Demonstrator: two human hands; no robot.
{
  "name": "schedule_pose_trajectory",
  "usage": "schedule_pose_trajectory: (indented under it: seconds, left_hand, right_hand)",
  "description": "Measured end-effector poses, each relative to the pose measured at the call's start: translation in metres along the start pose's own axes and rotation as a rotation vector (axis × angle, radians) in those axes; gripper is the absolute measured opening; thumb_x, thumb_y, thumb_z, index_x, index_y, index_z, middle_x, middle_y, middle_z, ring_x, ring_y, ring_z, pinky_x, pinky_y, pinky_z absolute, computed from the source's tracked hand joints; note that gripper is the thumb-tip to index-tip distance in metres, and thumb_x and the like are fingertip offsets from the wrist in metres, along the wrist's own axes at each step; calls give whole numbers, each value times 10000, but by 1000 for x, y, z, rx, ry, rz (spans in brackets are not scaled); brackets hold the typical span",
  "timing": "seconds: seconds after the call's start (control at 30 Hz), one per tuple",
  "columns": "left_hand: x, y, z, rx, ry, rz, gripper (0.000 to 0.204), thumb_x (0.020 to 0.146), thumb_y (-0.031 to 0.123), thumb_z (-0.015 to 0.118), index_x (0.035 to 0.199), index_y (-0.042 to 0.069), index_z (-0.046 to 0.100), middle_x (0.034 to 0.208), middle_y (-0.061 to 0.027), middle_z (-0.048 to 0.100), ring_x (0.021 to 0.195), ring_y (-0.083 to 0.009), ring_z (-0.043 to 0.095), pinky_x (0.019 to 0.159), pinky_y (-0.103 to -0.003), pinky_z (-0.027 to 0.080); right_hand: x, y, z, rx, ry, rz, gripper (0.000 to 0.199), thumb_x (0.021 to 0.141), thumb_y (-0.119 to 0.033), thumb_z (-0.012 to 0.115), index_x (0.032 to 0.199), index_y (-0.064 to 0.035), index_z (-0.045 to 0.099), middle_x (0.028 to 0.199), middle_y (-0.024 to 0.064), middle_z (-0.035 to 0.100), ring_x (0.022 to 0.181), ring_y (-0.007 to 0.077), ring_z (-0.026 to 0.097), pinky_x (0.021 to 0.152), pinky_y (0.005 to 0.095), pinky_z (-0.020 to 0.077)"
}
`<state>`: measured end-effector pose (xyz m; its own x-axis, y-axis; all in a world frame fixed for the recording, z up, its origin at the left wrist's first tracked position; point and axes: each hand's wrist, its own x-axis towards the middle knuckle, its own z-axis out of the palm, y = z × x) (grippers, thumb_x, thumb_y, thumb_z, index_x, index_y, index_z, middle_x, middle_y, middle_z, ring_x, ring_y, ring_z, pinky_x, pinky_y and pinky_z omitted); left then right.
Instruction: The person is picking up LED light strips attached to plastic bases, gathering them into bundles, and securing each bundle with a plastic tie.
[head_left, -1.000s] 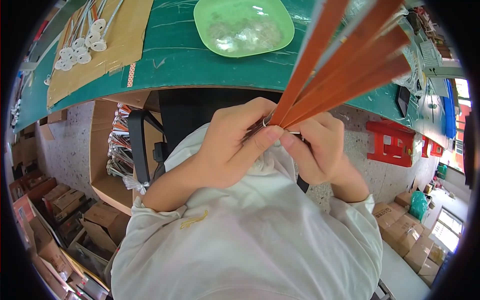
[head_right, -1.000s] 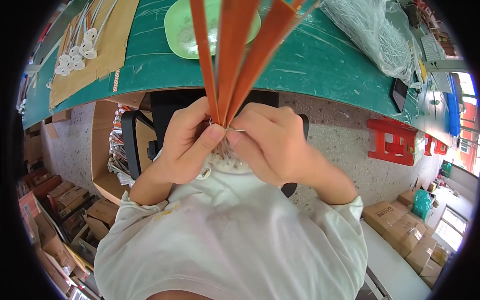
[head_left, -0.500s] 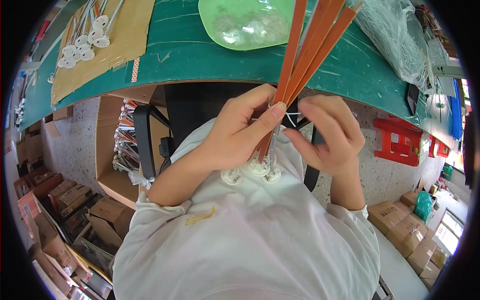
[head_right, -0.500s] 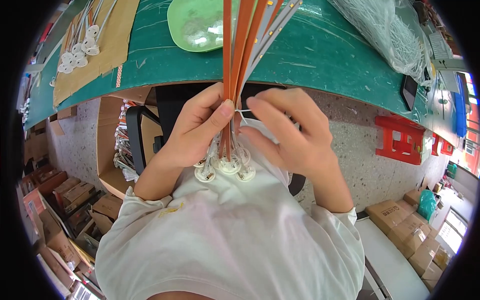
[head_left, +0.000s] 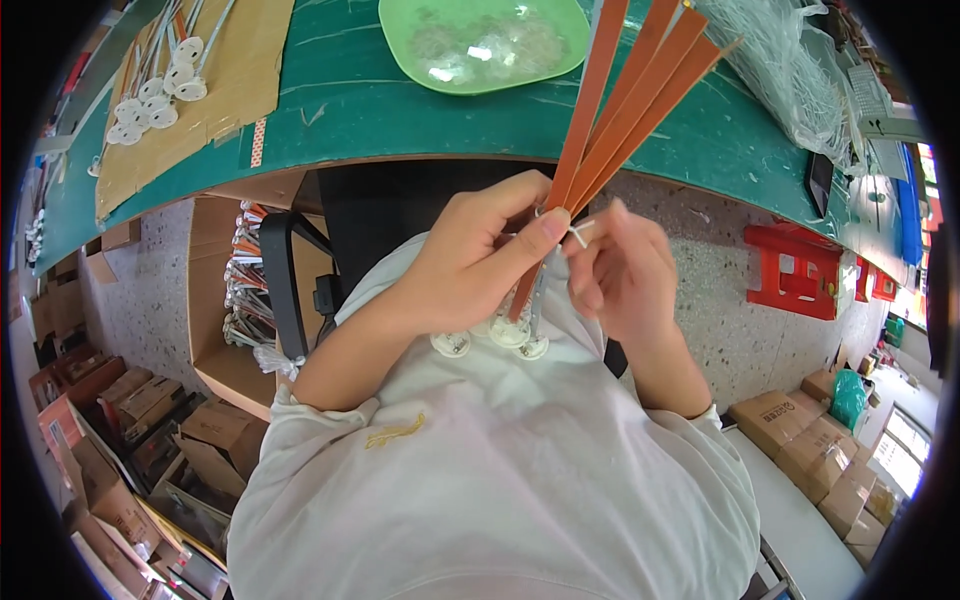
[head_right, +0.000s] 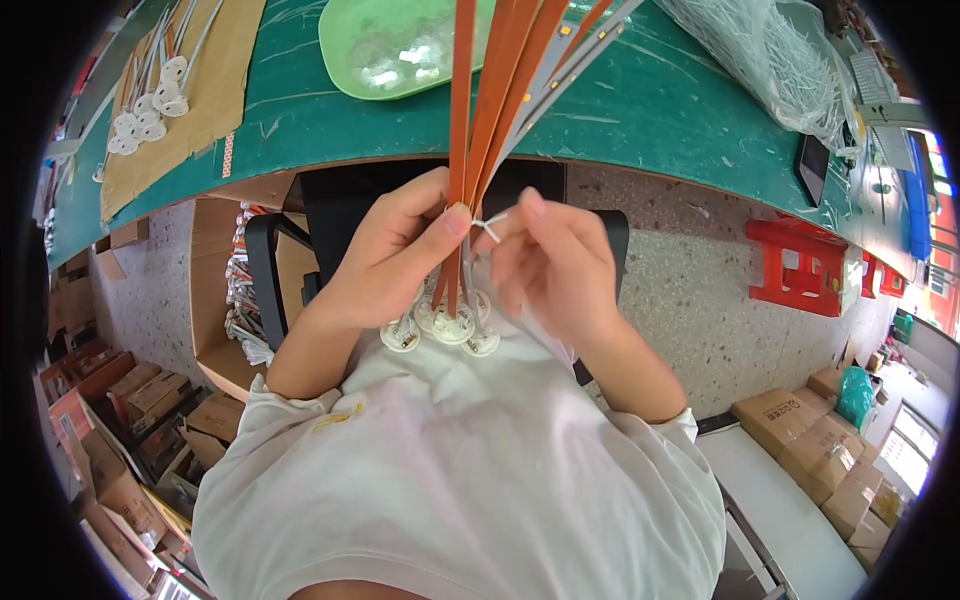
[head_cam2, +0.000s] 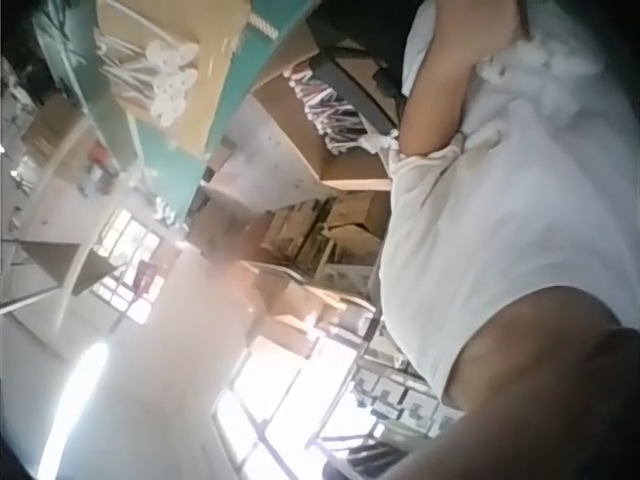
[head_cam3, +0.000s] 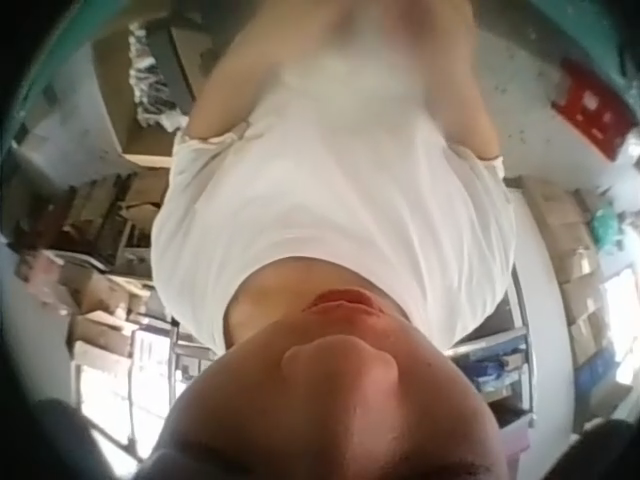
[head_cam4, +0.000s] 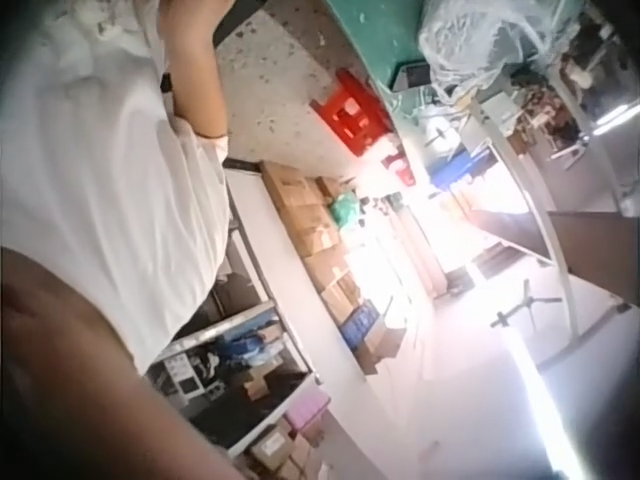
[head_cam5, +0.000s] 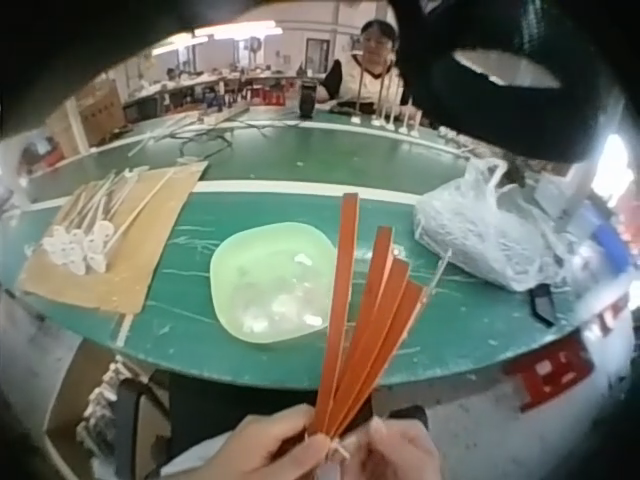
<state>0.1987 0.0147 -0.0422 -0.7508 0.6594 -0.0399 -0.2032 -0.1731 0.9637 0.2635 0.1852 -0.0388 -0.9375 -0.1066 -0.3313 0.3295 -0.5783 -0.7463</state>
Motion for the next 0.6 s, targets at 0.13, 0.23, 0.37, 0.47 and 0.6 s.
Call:
schedule_pose_trajectory:
  seconds: [0.13,0.23,0.37,0.47,0.6]
  left_hand:
    - [0,3,-3,15,-86,-42,202,1004,193,506,985,0,562,660,-25,559,455,-78,527,427,-232,396]
    - [1,-2,-3,73,-71,24,210,1006,192,501,985,-4,572,653,-24,554,452,-75,524,429,-232,396]
    - [3,6,1,59,-86,49,207,1006,186,497,971,-2,576,654,-26,553,446,-80,524,431,-233,397]
    - [-6,13,-5,99,-114,40,204,1001,185,509,976,-6,575,686,-34,581,454,-71,528,430,-243,400]
    - [-10,26,3,394,-155,202,199,932,184,581,1039,16,592,857,-159,645,692,-315,646,593,-371,489]
  right_hand:
    - [12,-15,-16,-1230,28,-1221,121,783,54,675,898,40,639,805,141,644,630,202,598,534,280,462]
    - [12,-26,-15,-1345,-100,-1321,254,616,101,753,847,23,682,855,131,666,682,244,625,582,306,488]
    - [15,-28,-19,-1353,-178,-1320,159,661,32,759,804,18,692,893,129,675,709,242,637,602,303,501]
    - [6,-22,-4,-1191,-118,-891,129,685,-19,756,797,-5,692,869,139,684,712,230,649,602,308,523]
    - [-5,3,-23,-114,-59,-213,333,722,-85,778,1002,14,628,959,140,670,848,219,654,730,322,528]
